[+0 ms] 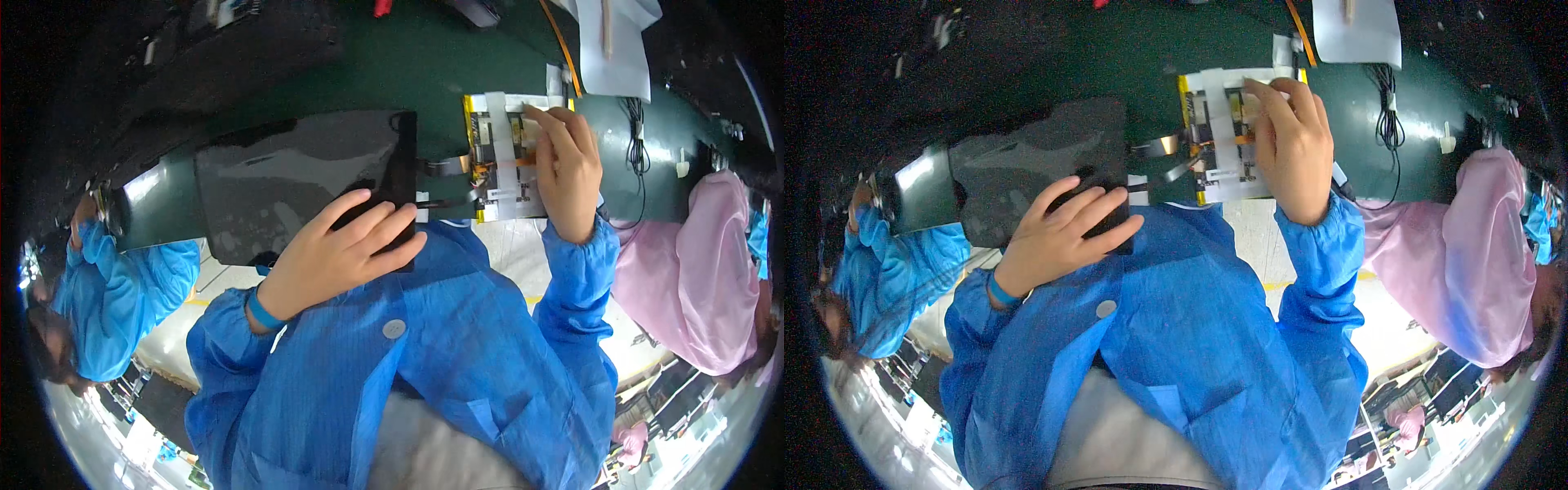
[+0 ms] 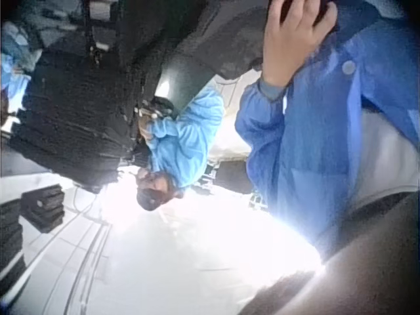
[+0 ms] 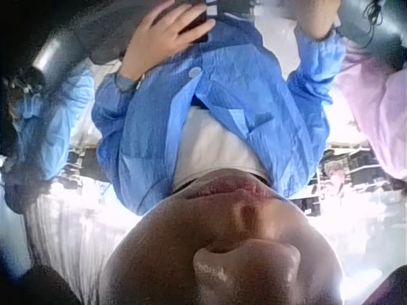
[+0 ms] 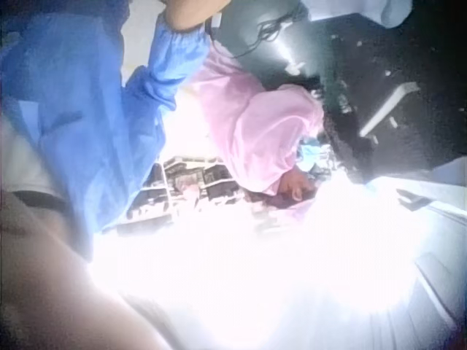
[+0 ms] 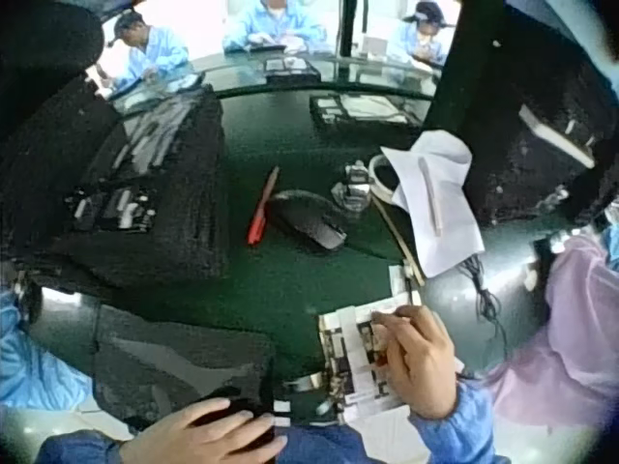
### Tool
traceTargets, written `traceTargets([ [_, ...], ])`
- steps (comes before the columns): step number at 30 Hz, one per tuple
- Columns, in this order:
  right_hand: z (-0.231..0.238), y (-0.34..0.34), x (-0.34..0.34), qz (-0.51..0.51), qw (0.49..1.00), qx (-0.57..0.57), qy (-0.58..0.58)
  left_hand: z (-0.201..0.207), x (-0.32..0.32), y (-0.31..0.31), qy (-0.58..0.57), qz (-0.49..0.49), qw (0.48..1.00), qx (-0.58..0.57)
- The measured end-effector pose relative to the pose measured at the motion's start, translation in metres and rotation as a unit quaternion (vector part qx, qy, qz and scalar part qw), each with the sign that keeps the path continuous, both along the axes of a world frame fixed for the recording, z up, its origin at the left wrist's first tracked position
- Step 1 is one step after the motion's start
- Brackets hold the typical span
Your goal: The person writes on a sheet with a pen, clicks a hand tally counter, and connects ribbon cables from tablet screens to a test module to test display and touch functions by hand.
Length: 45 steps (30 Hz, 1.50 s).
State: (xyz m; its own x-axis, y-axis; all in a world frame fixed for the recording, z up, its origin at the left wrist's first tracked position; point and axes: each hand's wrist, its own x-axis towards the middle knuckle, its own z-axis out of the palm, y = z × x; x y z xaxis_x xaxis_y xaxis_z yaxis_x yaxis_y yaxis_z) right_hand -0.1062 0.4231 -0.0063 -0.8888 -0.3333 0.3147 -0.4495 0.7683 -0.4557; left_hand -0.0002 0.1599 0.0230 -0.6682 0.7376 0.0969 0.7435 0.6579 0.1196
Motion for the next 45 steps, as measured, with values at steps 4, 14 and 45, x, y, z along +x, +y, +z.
traceTargets([
  [4,-0.006,-0.003,-0.003,0.007,1.000,0.011,0.020,-0.004,-0.010,-0.002,0.026,0.015,0.999,0.033],
  [14,-0.009,-0.004,-0.007,-0.017,0.999,0.036,0.032,0.024,0.005,-0.067,-0.026,0.235,0.946,0.223],
  [45,-0.013,0.002,-0.004,0.001,0.998,0.053,0.027,0.011,0.025,-0.143,0.200,0.447,0.839,0.236],
])
